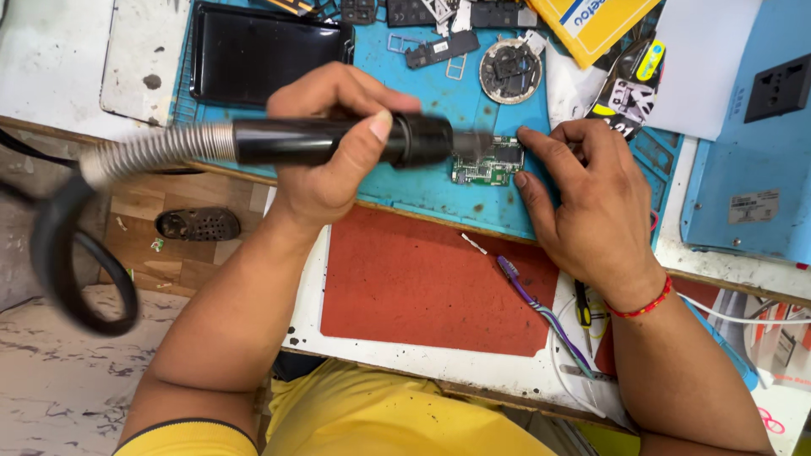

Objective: The person uses a hot air gun to apply heat to a small green circuit board held on a blue mat. After heating, the person uses a small metal tool to scrape or clean the surface of the board.

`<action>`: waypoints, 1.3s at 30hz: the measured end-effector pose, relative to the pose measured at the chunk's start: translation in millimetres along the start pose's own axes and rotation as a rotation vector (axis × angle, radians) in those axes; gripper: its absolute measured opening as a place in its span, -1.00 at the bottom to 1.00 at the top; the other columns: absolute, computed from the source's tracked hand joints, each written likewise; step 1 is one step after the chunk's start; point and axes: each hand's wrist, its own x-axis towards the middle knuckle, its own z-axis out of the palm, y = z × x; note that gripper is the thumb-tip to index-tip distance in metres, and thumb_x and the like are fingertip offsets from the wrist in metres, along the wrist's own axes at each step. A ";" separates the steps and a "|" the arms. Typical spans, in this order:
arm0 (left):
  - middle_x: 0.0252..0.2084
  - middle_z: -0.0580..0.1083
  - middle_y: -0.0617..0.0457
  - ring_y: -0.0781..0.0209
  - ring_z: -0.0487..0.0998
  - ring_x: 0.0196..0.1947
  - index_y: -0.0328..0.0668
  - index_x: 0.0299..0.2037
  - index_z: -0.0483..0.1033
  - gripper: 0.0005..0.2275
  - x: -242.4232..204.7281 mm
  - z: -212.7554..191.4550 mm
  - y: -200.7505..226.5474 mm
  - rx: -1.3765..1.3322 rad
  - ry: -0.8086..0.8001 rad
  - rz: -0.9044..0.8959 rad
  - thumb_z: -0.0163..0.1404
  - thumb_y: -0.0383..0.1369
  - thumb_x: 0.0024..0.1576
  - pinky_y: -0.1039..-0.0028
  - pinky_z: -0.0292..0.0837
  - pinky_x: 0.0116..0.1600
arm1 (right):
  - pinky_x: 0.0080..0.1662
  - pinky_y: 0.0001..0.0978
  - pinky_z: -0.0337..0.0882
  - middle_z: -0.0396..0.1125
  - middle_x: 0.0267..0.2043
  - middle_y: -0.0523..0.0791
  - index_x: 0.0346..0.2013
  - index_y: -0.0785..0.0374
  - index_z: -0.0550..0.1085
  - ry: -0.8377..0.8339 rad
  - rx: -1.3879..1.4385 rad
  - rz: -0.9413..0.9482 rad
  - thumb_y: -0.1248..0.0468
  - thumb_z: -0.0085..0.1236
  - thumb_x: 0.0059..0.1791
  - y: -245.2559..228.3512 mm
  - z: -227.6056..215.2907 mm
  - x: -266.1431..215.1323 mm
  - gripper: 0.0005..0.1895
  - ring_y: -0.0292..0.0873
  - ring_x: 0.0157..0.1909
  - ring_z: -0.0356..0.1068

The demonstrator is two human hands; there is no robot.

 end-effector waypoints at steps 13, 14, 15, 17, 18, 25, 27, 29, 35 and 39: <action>-0.22 0.59 -0.23 0.16 0.68 -0.17 -0.32 -0.28 0.41 -0.77 0.0 -0.2 4.5 0.002 -0.003 -0.044 0.05 -0.28 0.29 0.44 0.64 0.01 | 0.02 -0.11 0.40 0.33 0.00 -0.01 0.12 0.19 0.55 0.011 0.016 -0.007 0.26 0.27 0.03 -2.2 -1.9 1.9 -0.65 0.07 0.05 0.35; -0.23 0.59 -0.23 0.16 0.69 -0.20 -0.31 -0.29 0.40 -0.77 -1.4 0.1 3.5 0.006 -0.008 -0.032 0.05 -0.28 0.28 0.45 0.63 -0.03 | 0.02 -0.11 0.40 0.33 -0.01 -0.01 0.12 0.19 0.56 0.006 0.020 0.004 0.26 0.28 0.03 -2.5 -1.4 1.1 -0.65 0.07 0.05 0.35; -0.24 0.59 -0.23 0.16 0.69 -0.22 -0.31 -0.30 0.40 -0.77 -2.7 0.1 3.2 0.012 -0.010 -0.017 0.05 -0.28 0.27 0.46 0.62 -0.06 | 0.02 -0.10 0.40 0.33 -0.01 -0.01 0.12 0.18 0.56 0.000 0.024 0.012 0.26 0.28 0.03 -2.6 -1.5 1.2 -0.65 0.07 0.05 0.35; -0.24 0.60 -0.23 0.15 0.70 -0.23 -0.31 -0.31 0.40 -0.76 -1.4 0.2 4.3 0.038 -0.023 -0.005 0.05 -0.27 0.26 0.47 0.61 -0.08 | 0.00 -0.10 0.40 0.33 -0.02 0.00 0.11 0.18 0.56 -0.004 0.029 0.020 0.26 0.28 0.01 -3.2 -3.2 3.7 -0.64 0.07 0.03 0.35; -0.24 0.60 -0.23 0.15 0.70 -0.23 -0.30 -0.30 0.41 -0.76 1.3 -0.1 5.1 0.058 -0.034 -0.008 0.05 -0.26 0.27 0.46 0.62 -0.07 | -0.01 -0.10 0.40 0.32 -0.03 0.00 0.11 0.19 0.56 -0.003 0.031 0.021 0.26 0.28 0.01 -3.3 -4.7 5.5 -0.64 0.07 0.01 0.35; -0.21 0.59 -0.25 0.16 0.69 -0.20 -0.33 -0.31 0.41 -0.72 -1.1 -1.8 8.6 0.010 -0.003 -0.067 0.06 -0.24 0.29 0.47 0.64 -0.03 | -0.01 -0.12 0.40 0.32 -0.02 -0.01 0.11 0.19 0.55 -0.013 0.034 0.015 0.26 0.29 0.00 -1.8 -3.1 5.8 -0.63 0.07 0.02 0.35; -0.22 0.61 -0.24 0.19 0.70 -0.26 -0.31 -0.31 0.42 -0.74 -2.2 -2.3 7.6 0.040 -0.017 -0.056 0.05 -0.24 0.26 0.51 0.63 -0.10 | 0.00 -0.11 0.40 0.32 -0.02 -0.02 0.11 0.19 0.55 -0.023 0.035 0.020 0.26 0.29 0.00 -0.9 -2.6 5.4 -0.62 0.07 0.02 0.34; -0.22 0.61 -0.25 0.19 0.70 -0.28 -0.32 -0.29 0.43 -0.75 -1.2 -3.6 6.9 0.048 -0.004 -0.050 0.06 -0.25 0.25 0.50 0.63 -0.12 | -0.01 -0.11 0.40 0.32 -0.02 -0.02 0.11 0.19 0.55 -0.025 0.033 0.019 0.26 0.30 0.00 -0.6 -2.4 6.9 -0.62 0.07 0.01 0.34; -0.21 0.60 -0.28 0.14 0.69 -0.27 -0.36 -0.30 0.42 -0.72 -0.4 -3.7 9.7 -0.032 -0.056 -0.079 0.08 -0.24 0.26 0.47 0.63 -0.11 | -0.03 -0.11 0.40 0.32 -0.02 -0.02 0.12 0.19 0.55 -0.018 0.034 0.016 0.27 0.30 -0.01 -1.9 -3.6 7.4 -0.61 0.07 0.01 0.34; -0.23 0.59 -0.27 0.12 0.69 -0.24 -0.37 -0.32 0.42 -0.69 -1.3 -3.1 9.3 -0.064 -0.044 -0.084 0.09 -0.21 0.28 0.44 0.65 -0.09 | -0.04 -0.12 0.40 0.32 -0.03 -0.02 0.12 0.19 0.55 -0.013 0.036 0.014 0.27 0.30 -0.02 -1.2 -3.0 5.7 -0.61 0.06 -0.01 0.34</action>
